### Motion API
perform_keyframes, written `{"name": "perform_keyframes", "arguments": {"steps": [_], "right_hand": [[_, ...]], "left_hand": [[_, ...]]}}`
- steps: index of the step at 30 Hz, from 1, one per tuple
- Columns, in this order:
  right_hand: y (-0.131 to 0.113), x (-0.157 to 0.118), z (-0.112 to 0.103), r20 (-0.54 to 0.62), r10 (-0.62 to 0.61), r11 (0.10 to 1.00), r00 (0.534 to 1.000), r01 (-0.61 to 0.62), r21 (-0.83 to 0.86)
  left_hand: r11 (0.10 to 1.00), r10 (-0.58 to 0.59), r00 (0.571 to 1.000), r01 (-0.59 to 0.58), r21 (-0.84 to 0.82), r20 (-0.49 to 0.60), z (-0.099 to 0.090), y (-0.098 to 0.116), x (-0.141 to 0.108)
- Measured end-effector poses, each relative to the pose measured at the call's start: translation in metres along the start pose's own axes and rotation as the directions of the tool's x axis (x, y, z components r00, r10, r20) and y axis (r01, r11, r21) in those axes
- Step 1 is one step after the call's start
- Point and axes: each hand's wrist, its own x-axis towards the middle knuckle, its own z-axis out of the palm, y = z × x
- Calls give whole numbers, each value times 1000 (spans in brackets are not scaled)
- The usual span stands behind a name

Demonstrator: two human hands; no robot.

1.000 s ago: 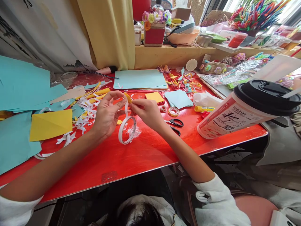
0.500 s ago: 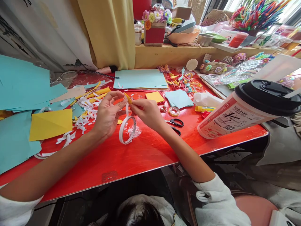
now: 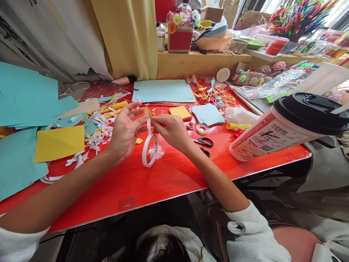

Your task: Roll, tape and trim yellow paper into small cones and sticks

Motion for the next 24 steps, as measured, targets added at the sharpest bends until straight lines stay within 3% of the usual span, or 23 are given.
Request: {"name": "perform_keyframes", "arguments": {"steps": [5,12,24], "right_hand": [[-1,0,-1,-15,-5,1000,1000,5,-3],[-3,0,-3,5,4,998,1000,-4,67],[-1,0,-3,0,28,992,1000,-28,125]], "left_hand": [[997,-49,997,52,-54,61,0,2,1],[996,-82,996,84,-26,43,-1,10,2],[999,-54,995,53,12,82,-1,7,-1]]}}
